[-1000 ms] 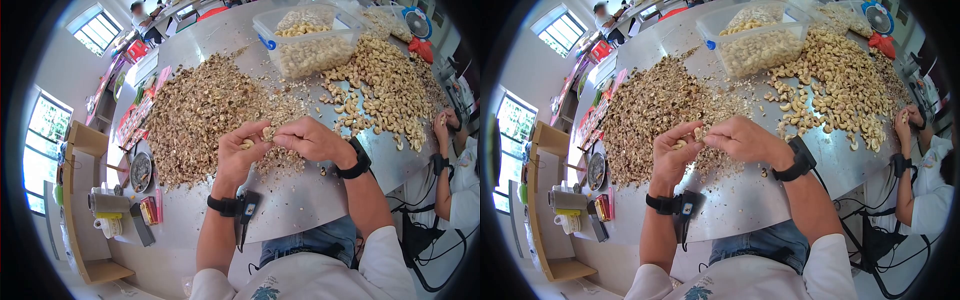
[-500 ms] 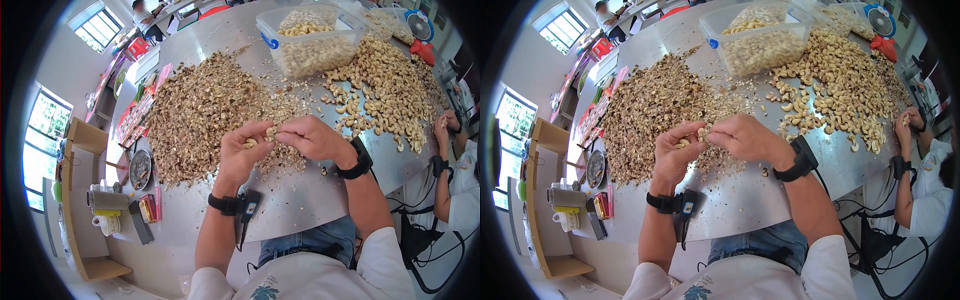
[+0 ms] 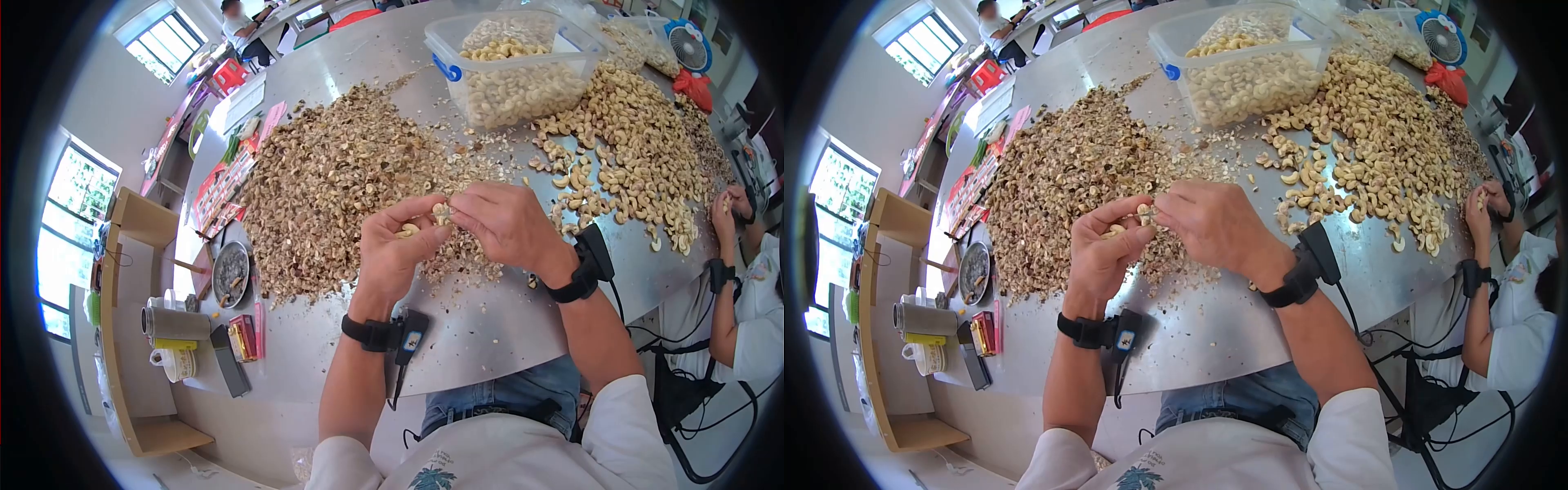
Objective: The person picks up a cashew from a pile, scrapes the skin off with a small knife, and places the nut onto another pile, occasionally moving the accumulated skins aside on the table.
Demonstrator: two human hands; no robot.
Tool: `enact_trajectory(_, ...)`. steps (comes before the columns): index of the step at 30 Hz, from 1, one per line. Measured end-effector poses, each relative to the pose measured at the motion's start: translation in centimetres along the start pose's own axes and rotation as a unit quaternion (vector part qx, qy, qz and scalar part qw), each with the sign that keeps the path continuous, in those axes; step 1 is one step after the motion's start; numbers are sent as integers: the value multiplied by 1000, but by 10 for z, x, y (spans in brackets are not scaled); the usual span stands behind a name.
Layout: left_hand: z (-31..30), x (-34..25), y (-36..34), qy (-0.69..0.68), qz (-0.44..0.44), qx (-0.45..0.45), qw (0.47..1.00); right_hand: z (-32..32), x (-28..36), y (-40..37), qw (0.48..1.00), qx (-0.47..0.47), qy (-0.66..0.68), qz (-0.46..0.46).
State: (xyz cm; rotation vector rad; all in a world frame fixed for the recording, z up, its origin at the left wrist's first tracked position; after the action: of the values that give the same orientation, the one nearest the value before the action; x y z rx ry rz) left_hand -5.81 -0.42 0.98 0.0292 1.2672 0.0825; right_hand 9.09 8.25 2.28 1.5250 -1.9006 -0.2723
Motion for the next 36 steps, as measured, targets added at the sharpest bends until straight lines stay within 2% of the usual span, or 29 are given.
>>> enact_trajectory(4,-2,0,1,-47,-4,8,999,1,2,1,996,-87,18,-15)
enact_trajectory(7,-2,0,1,-49,10,15,999,-1,-6,-2,988,-68,119,76)
enact_trajectory(10,-1,2,2,-51,17,8,999,-3,-9,-2,974,-29,196,113)
enact_trajectory(13,-2,3,2,-56,20,-6,998,-3,-11,-3,936,22,296,189)
enact_trajectory(16,-1,4,5,-61,23,-17,998,-1,-10,-3,957,35,269,100)
enact_trajectory(19,-1,4,4,-62,25,-21,998,3,-6,-3,952,57,288,90)
enact_trajectory(22,-2,6,4,-61,30,-20,998,4,-6,-3,963,77,248,64)
enact_trajectory(31,-1,6,3,-50,40,-20,998,1,-7,-3,941,145,287,108)
enact_trajectory(34,-5,8,3,-100,33,-21,994,6,-6,-2,972,75,217,51)
enact_trajectory(36,-6,10,4,-148,26,-30,988,11,-6,-2,979,41,194,46)
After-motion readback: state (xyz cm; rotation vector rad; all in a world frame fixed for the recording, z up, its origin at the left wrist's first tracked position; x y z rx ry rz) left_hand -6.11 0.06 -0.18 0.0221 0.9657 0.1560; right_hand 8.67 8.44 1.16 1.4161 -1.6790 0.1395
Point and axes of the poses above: each hand's wrist, its own y-axis towards the middle knuckle, its own z-axis out of the palm, x = y × z, the point moved 2 cm from there along y, towards the middle knuckle, and after that the axes turned 13 degrees about x, right-handed, at the moved point
